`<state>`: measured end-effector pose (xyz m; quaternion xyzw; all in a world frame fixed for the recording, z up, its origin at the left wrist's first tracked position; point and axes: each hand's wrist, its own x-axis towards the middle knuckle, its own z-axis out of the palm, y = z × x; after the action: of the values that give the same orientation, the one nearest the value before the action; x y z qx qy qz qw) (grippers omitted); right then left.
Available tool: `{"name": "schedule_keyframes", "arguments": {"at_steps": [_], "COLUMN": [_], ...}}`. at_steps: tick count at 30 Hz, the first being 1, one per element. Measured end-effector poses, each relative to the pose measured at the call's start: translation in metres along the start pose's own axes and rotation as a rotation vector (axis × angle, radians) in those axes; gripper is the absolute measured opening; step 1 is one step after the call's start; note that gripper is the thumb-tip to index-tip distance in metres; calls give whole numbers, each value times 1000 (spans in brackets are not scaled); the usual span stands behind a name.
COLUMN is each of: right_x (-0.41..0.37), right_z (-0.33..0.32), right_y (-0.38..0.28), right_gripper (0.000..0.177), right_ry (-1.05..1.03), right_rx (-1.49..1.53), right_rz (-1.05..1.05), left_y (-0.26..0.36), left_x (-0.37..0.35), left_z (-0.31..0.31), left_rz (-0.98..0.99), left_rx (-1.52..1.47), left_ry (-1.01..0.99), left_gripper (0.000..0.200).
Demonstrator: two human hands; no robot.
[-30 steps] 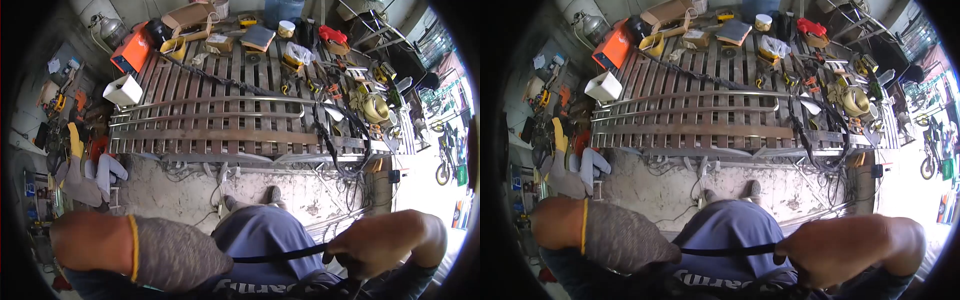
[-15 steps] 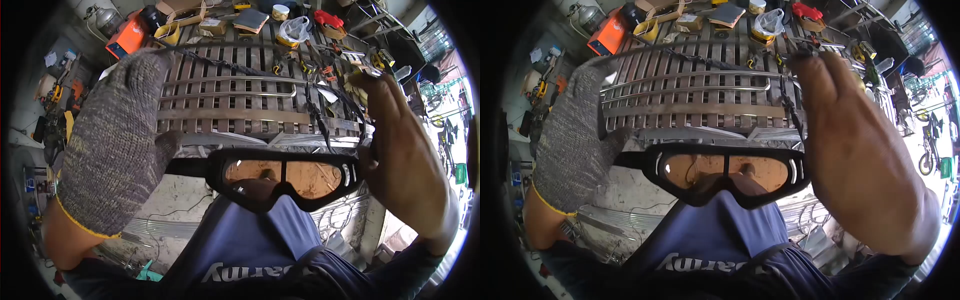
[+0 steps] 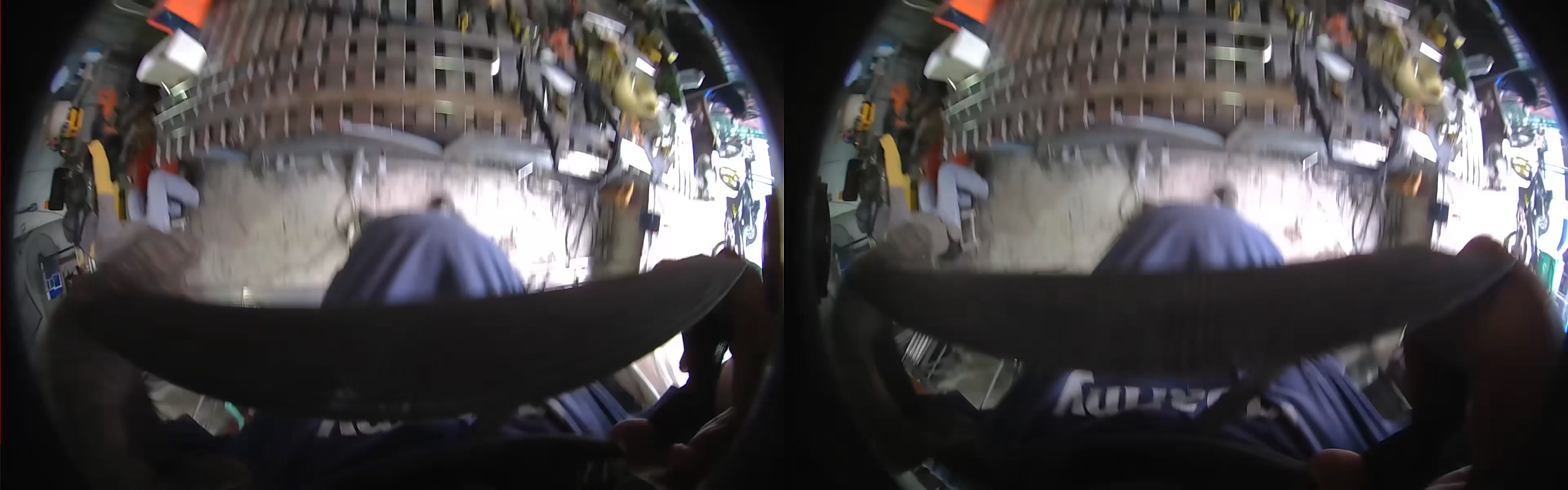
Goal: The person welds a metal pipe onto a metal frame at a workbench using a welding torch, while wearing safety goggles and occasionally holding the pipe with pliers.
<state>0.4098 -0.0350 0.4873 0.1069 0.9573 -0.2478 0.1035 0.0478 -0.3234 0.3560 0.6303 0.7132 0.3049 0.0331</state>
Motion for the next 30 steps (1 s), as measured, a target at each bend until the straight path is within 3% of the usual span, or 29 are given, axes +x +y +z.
{"name": "schedule_keyframes", "arguments": {"at_steps": [2, 5, 6, 7, 8, 9, 11, 16, 20, 22, 30], "right_x": [4, 12, 16, 20, 24, 26, 39, 57, 5, -9, -23], "right_z": [-1, -8, -1, 8, 21, 43, 54, 47, 17, 20, 39], "right_y": [1, 8, 18, 30, 42, 54, 49, 61, 45, 20, -26], "right_gripper": [46, 38, 38, 32, 28, 31, 42, 46, 42, 41, 36], "right_ry": [-77, -413, -402, -736, -881, -1017, -1174, -1299, -436, -178, 173], "right_rx": [-26, 89, 82, 265, 343, 500, 497, 444, 48, 10, 40], "right_rz": [56, 162, 158, 149, 100, 47, 163, 60, 50, -6, -238], "left_y": [32, 66, 72, 74, 73, 69, 55, 20, 0, -5, -11], "left_x": [-15, -33, -38, -44, -50, -55, -69, -100, -112, -111, -100], "left_z": [11, 27, 35, 43, 52, 62, 87, 179, 235, 246, 248], "left_rz": [168, 359, 395, 404, 401, 376, 252, -194, -406, -446, -468], "left_rx": [-185, -472, -555, -619, -661, -697, -718, -596, -531, -526, -512], "left_ry": [-79, -260, -323, -351, -378, -394, -398, -298, -213, -181, -143], "left_gripper": [79, 78, 78, 78, 78, 78, 77, 76, 76, 75, 74]}}
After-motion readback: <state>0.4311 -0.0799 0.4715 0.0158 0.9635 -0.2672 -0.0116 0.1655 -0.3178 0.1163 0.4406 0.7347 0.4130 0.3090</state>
